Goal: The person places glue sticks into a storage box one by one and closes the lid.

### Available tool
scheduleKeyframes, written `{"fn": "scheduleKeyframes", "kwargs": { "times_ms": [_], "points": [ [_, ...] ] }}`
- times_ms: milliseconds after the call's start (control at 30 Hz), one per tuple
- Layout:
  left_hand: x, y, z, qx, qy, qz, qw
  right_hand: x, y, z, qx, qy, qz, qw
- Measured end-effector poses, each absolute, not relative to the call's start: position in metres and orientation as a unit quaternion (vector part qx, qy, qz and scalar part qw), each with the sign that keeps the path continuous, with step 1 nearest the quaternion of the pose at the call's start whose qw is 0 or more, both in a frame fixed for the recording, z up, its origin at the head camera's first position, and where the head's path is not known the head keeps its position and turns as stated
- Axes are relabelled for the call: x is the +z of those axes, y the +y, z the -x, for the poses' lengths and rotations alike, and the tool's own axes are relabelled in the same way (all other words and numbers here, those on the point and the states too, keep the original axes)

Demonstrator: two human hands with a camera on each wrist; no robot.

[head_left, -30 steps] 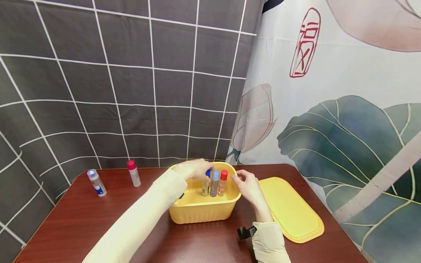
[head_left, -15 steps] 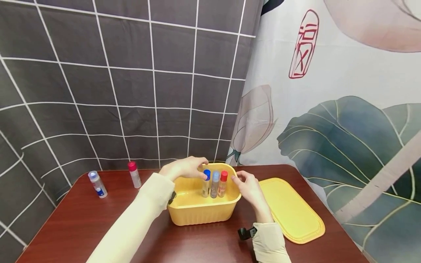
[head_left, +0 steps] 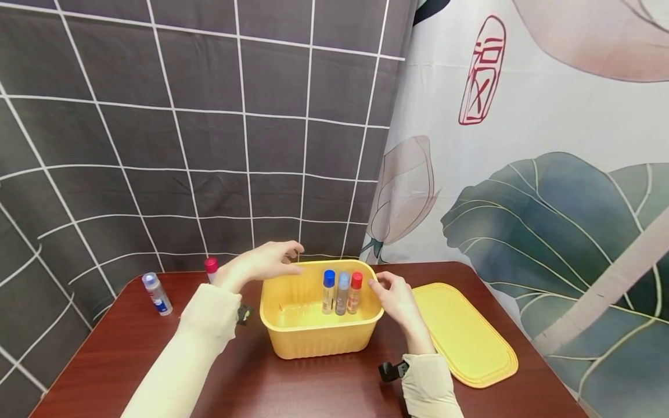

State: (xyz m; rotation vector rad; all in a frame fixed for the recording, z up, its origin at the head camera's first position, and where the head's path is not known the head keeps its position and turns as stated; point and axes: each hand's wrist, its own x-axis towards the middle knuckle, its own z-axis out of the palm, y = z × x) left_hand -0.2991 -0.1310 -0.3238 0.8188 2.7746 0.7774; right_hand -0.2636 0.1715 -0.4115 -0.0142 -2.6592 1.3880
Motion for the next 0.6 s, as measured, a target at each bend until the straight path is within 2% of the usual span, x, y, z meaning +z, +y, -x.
{"fn": "scheduleKeyframes", "kwargs": {
  "times_ms": [300,600],
  "points": [
    [-0.336,-0.185,0.285,0.311,0.916,-0.251,-0.004,-0.411,0.172,0.265,0.462,-0.884,0.000,0.071],
    [-0.362,-0.223,0.276,0.339,0.920,-0.191,-0.045,-0.415,0.172,0.264,0.459,-0.885,0.009,0.069]
  ]
}}
